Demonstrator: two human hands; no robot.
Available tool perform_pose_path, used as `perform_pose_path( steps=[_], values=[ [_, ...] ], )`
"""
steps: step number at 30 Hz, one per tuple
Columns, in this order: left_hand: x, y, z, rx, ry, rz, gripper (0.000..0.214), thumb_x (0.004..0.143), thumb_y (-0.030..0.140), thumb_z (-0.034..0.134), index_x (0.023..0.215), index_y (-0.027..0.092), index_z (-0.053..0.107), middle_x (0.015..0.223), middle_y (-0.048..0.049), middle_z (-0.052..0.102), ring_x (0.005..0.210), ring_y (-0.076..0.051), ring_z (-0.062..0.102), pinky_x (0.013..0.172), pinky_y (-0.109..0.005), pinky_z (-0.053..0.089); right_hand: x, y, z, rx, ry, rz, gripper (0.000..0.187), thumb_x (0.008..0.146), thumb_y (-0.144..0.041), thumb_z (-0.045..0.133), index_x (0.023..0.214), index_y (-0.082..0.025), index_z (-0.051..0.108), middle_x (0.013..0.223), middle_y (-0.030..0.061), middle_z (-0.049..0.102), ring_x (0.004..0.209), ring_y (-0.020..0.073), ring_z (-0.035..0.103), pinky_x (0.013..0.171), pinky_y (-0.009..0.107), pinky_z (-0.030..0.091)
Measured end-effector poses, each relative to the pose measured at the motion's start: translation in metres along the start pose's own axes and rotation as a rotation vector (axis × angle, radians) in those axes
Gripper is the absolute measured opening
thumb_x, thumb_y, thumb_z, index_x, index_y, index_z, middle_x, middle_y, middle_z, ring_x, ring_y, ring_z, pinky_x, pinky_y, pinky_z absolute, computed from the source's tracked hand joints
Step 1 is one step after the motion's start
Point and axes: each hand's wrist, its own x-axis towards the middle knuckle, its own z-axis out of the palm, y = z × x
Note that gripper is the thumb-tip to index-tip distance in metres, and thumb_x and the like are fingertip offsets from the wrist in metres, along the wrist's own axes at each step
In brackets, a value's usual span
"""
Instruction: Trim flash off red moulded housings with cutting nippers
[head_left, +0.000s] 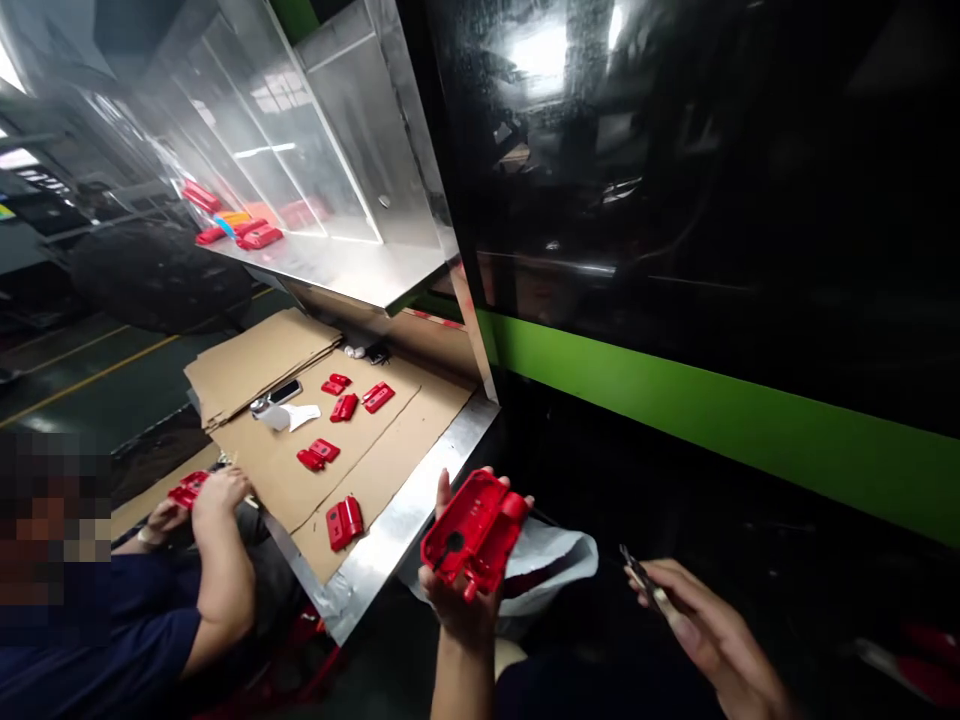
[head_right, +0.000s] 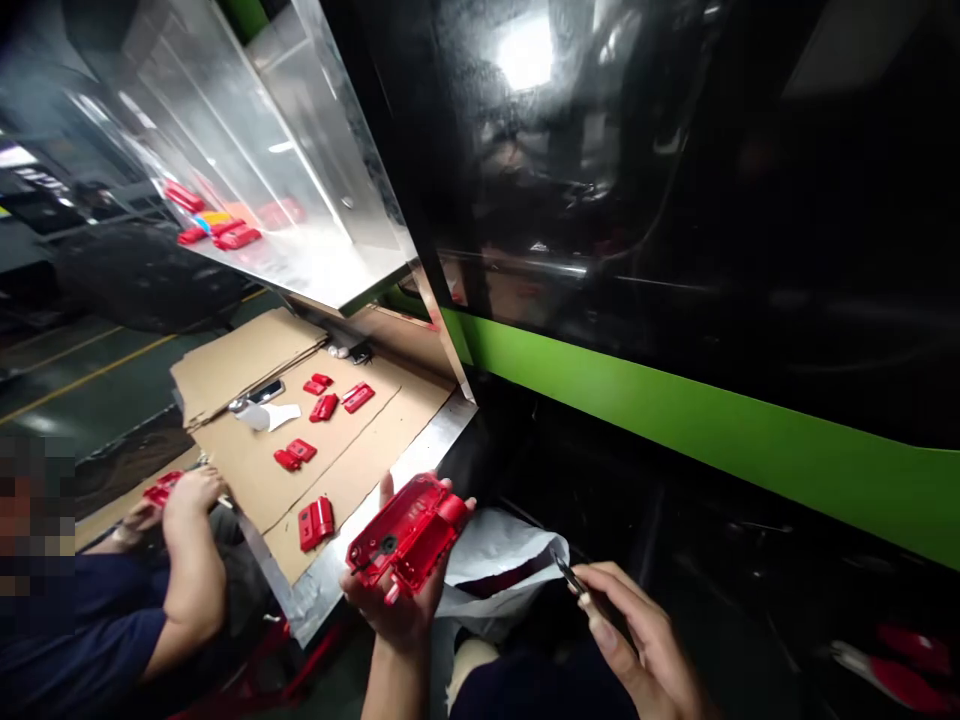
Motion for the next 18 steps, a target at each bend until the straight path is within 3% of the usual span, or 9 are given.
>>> perform_pose_path(
  steps=[3,6,11,18],
  values=[
    [-0.028,-0.017,0.043,-0.28,-0.11,-0.122,0.092,0.074,0.076,0.066,0.149,0.033,0.037,0.144,-0.0168,0.053,0.131,-0.043,0.05,0.105,-0.069,0.042,0.012,-0.022,-0.021,-0.227,-0.046,-0.216,0.04,0.097,-0.037,0.051,0.134,-0.024,0.055,0.128,0.0101,0.06,0.113,0.0221,0.065,0.089,0.026,0.06],
    [-0.039,-0.021,0.066,-0.308,-0.187,-0.129,0.092,0.071,0.068,0.074,0.149,0.036,0.037,0.143,-0.0139,0.055,0.13,-0.04,0.052,0.104,-0.062,0.048,0.014,-0.044,-0.034,-0.441,0.007,-0.396,0.043,0.094,-0.036,0.056,0.135,-0.021,0.054,0.121,0.0101,0.06,0.11,0.0211,0.062,0.089,0.027,0.058],
    [-0.047,-0.019,0.086,-0.174,-0.112,0.013,0.095,0.064,0.057,0.086,0.146,0.037,0.042,0.142,-0.0104,0.056,0.132,-0.038,0.051,0.104,-0.054,0.05,0.008,-0.061,-0.042,-0.623,0.051,-0.573,0.052,0.091,-0.035,0.062,0.138,-0.014,0.052,0.119,0.014,0.059,0.114,0.0273,0.054,0.091,0.039,0.053],
    [-0.052,-0.016,0.097,-0.036,-0.033,0.047,0.101,0.053,0.058,0.091,0.142,0.036,0.046,0.144,-0.0119,0.049,0.135,-0.045,0.045,0.11,-0.062,0.04,0.004,-0.057,-0.05,-0.667,0.036,-0.581,0.055,0.09,-0.036,0.064,0.138,-0.013,0.051,0.122,0.0133,0.06,0.117,0.028,0.053,0.094,0.041,0.05]
  ],
)
